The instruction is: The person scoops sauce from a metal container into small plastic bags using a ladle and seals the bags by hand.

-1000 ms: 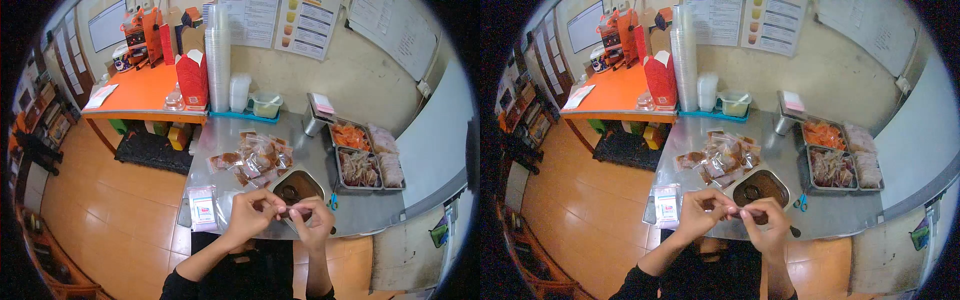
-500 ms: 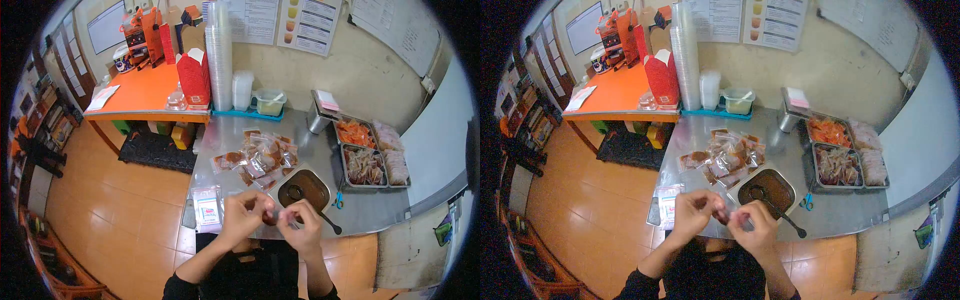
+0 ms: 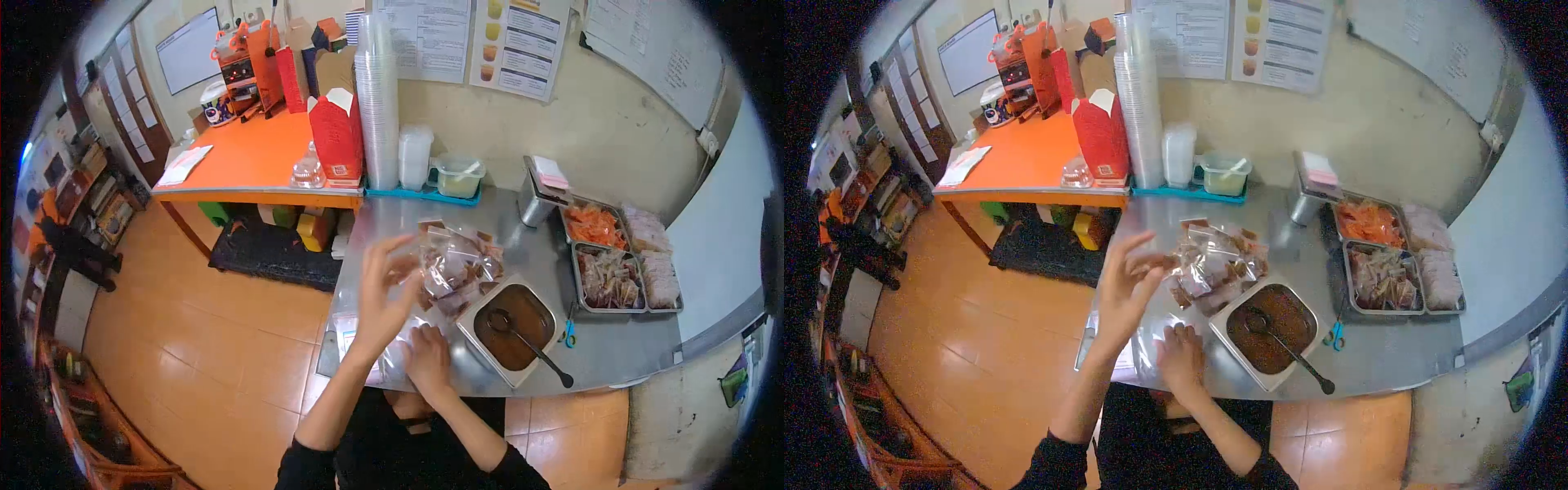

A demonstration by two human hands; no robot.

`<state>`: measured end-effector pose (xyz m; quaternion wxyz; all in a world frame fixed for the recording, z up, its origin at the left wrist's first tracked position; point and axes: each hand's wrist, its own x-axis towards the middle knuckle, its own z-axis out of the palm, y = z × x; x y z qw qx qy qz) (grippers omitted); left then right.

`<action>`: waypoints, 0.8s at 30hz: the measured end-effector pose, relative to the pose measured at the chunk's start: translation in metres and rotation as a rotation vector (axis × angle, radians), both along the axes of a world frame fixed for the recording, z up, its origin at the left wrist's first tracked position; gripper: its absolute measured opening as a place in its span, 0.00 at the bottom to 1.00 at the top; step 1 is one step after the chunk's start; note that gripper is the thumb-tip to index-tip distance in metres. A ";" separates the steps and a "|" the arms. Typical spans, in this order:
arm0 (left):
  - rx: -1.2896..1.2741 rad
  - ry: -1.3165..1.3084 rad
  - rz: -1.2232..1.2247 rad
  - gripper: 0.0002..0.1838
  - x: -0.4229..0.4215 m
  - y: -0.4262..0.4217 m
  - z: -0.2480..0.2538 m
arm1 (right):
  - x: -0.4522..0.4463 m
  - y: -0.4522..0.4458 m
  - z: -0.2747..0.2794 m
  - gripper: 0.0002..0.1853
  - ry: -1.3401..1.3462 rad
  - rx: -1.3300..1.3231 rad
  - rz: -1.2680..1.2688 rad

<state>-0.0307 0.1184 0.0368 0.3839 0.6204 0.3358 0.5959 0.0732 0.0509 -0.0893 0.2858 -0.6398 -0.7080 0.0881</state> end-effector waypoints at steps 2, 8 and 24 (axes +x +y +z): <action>-0.124 -0.050 0.052 0.21 -0.024 -0.014 -0.020 | 0.002 0.005 -0.006 0.08 0.054 0.108 -0.012; -0.572 -0.003 -0.047 0.13 -0.063 -0.066 -0.089 | 0.009 0.000 -0.004 0.02 0.568 0.040 -0.086; -0.509 -0.213 0.012 0.14 -0.030 -0.065 -0.104 | 0.039 -0.001 0.004 0.11 1.054 -0.059 0.053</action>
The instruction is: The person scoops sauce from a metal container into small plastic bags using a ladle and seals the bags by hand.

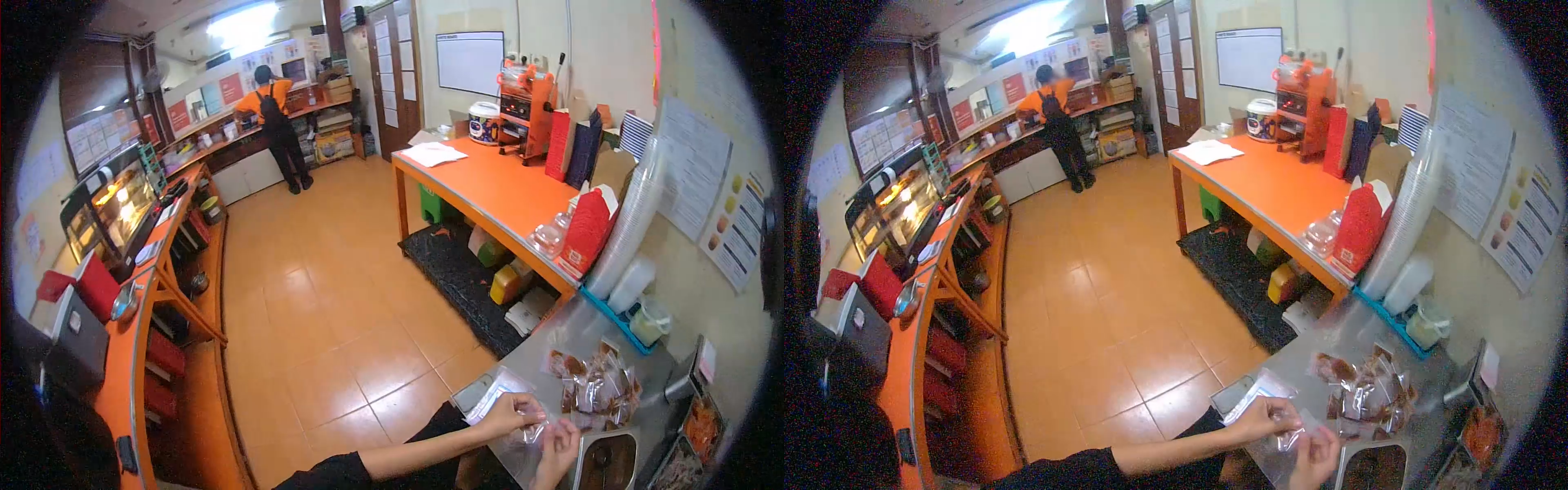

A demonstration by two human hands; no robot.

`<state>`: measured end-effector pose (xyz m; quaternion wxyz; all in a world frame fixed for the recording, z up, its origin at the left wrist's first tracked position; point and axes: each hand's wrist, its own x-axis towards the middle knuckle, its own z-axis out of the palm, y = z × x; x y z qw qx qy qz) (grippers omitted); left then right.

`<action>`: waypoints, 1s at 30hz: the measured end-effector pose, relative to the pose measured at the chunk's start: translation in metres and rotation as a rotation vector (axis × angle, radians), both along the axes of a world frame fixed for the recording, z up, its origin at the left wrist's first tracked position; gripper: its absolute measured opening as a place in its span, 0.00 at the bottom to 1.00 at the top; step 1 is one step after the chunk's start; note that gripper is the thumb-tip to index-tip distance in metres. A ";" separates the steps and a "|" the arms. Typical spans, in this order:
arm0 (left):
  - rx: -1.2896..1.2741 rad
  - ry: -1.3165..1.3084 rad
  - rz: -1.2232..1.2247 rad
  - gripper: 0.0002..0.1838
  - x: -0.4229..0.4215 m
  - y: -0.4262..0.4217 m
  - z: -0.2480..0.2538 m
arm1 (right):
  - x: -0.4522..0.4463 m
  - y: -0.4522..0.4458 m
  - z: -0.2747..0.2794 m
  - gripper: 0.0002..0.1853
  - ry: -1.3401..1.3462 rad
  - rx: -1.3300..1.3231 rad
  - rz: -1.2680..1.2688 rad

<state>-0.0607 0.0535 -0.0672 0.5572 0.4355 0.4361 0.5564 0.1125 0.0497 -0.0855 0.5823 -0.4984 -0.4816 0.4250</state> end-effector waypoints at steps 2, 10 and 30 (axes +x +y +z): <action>0.037 -0.001 0.007 0.14 -0.001 0.000 0.005 | 0.005 -0.002 0.011 0.11 0.105 -0.202 0.140; 0.076 0.552 -0.005 0.16 0.012 0.007 -0.002 | -0.001 -0.022 0.073 0.13 -0.117 0.218 -0.114; 0.643 0.813 0.184 0.09 0.018 -0.015 0.055 | 0.019 -0.025 0.095 0.07 -0.672 0.333 0.196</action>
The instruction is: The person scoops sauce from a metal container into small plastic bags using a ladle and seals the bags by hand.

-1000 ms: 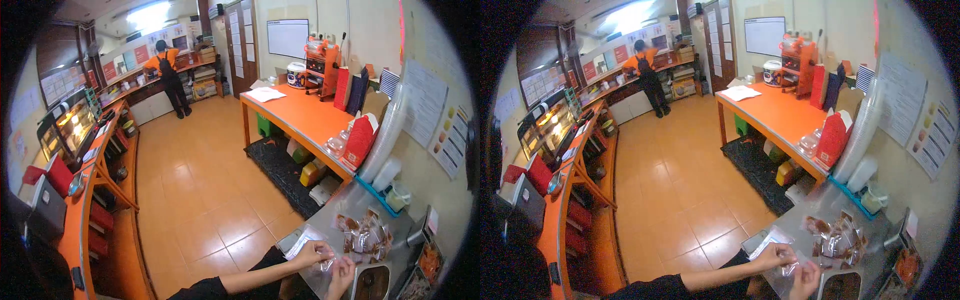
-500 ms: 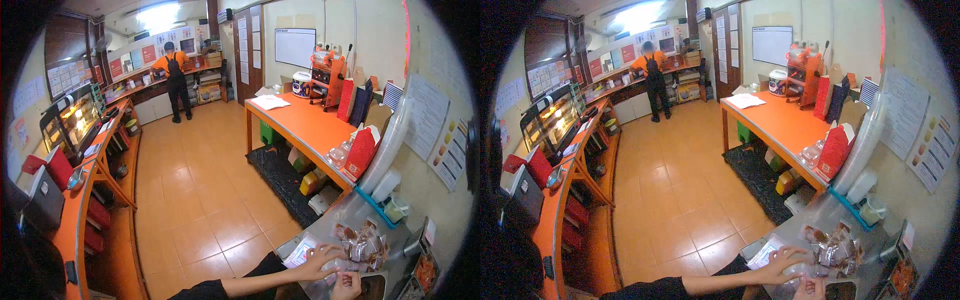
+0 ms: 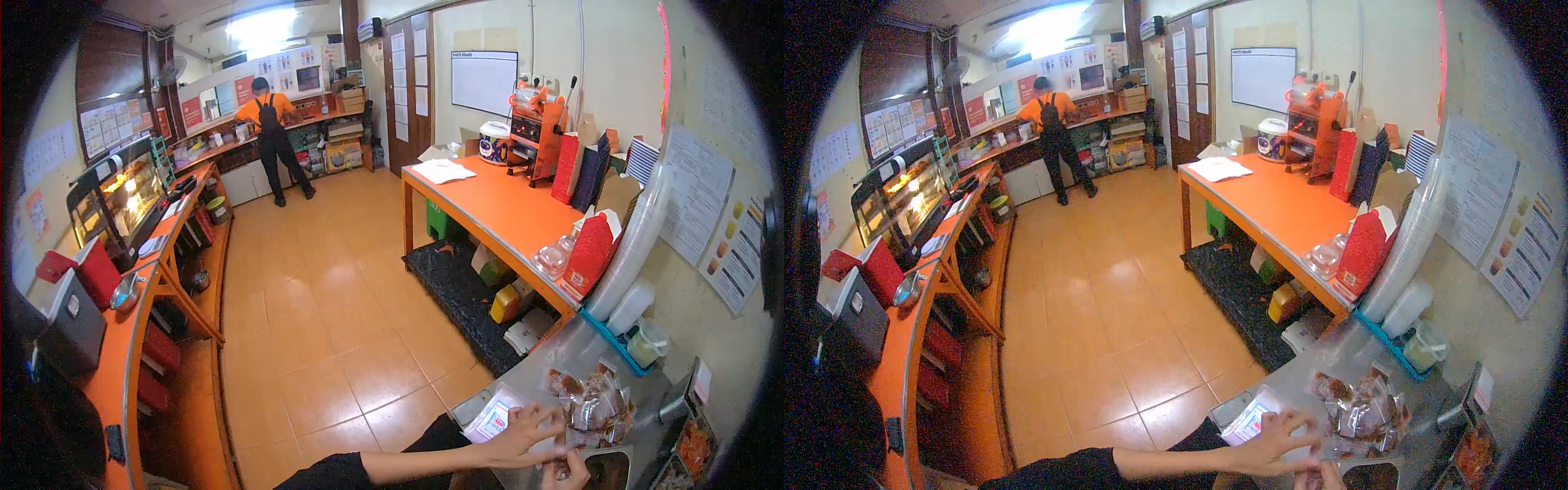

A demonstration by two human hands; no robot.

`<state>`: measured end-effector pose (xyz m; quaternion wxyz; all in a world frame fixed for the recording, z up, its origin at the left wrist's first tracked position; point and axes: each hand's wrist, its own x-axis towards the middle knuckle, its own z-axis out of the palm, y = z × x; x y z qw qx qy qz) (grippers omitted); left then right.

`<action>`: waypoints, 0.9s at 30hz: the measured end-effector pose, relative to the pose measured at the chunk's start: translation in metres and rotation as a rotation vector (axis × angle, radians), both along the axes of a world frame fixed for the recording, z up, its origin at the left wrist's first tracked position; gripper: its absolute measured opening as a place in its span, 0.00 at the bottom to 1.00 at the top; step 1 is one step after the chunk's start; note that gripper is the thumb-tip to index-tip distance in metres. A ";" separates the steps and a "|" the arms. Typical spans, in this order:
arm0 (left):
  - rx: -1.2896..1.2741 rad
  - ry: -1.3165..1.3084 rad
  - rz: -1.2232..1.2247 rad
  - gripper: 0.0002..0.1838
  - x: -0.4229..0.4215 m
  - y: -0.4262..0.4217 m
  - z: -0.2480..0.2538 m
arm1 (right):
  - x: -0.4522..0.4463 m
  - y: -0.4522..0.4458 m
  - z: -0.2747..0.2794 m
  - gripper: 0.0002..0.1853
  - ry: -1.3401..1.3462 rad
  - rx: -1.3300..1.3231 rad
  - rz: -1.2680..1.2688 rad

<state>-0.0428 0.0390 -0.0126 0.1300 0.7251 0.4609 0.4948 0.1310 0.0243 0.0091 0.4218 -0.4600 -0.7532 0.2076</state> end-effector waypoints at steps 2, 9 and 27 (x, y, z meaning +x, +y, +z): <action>-0.011 0.111 -0.054 0.10 -0.004 0.000 0.000 | 0.002 0.001 0.002 0.07 0.008 -0.041 0.028; -0.232 -0.071 -0.473 0.16 -0.009 0.001 -0.005 | -0.003 -0.009 0.021 0.06 -0.081 0.179 0.043; -0.117 -0.090 -0.293 0.48 -0.032 -0.009 0.027 | -0.001 -0.025 0.055 0.04 0.013 0.237 -0.194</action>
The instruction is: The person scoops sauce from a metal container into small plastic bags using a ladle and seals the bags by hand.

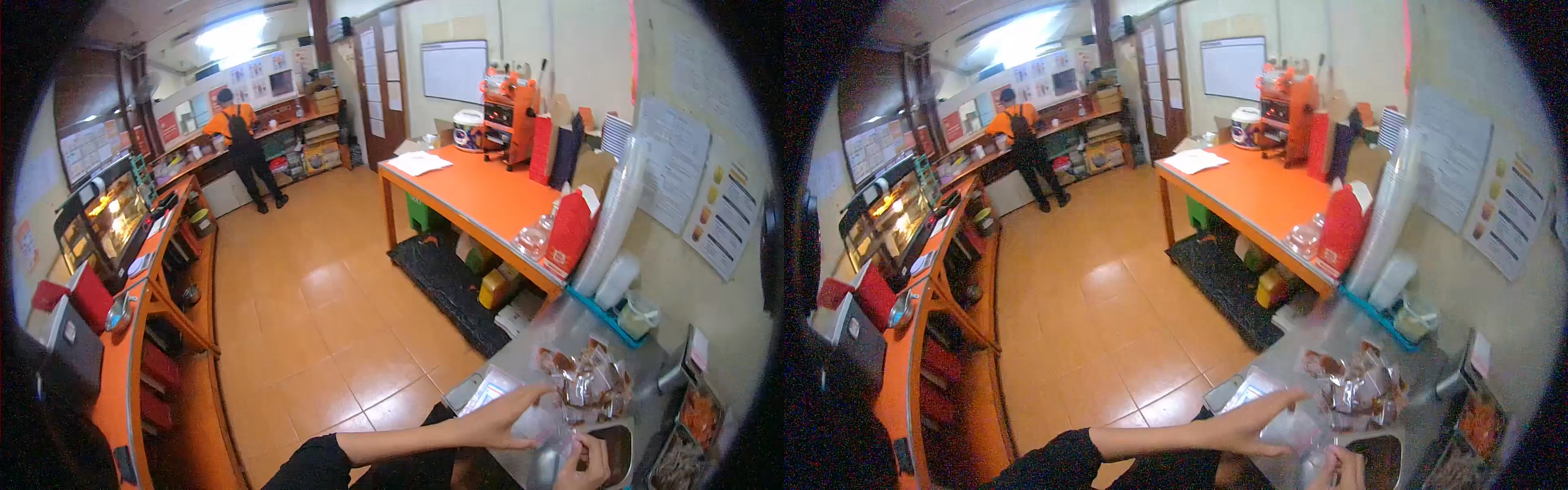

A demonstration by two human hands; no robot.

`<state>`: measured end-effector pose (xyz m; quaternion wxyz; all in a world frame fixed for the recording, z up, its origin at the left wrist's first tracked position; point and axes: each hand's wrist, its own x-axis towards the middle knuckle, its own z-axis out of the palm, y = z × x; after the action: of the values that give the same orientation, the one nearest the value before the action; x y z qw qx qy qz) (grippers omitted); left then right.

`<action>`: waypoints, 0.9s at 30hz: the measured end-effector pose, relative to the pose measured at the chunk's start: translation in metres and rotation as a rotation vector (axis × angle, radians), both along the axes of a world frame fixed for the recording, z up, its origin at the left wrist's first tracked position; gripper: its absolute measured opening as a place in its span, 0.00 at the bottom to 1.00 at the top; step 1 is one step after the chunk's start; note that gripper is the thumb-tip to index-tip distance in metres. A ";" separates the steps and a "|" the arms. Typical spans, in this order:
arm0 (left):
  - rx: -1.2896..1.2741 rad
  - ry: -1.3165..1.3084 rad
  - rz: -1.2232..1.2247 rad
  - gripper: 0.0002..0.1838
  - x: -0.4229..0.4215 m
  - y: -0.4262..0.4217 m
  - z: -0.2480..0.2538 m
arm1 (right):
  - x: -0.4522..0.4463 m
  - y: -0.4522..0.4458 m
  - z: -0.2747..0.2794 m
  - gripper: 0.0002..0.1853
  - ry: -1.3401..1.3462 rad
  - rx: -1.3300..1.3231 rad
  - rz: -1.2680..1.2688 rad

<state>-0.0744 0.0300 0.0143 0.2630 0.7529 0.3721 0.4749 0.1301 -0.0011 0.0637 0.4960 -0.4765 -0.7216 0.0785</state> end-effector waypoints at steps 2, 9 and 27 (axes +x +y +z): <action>0.108 0.237 0.081 0.48 0.009 -0.009 0.011 | -0.002 -0.007 -0.009 0.06 -0.030 -0.111 -0.090; 0.092 0.025 -0.070 0.25 0.053 -0.026 -0.006 | 0.016 -0.024 -0.037 0.13 0.060 -0.349 -0.191; -0.164 -0.162 0.069 0.33 0.078 -0.004 -0.013 | 0.141 -0.042 -0.070 0.12 0.901 -0.501 -0.398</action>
<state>0.0040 0.0259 0.0011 0.3364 0.6747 0.4127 0.5111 0.2715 -0.0431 -0.0068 0.6326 -0.6262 -0.2932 0.3489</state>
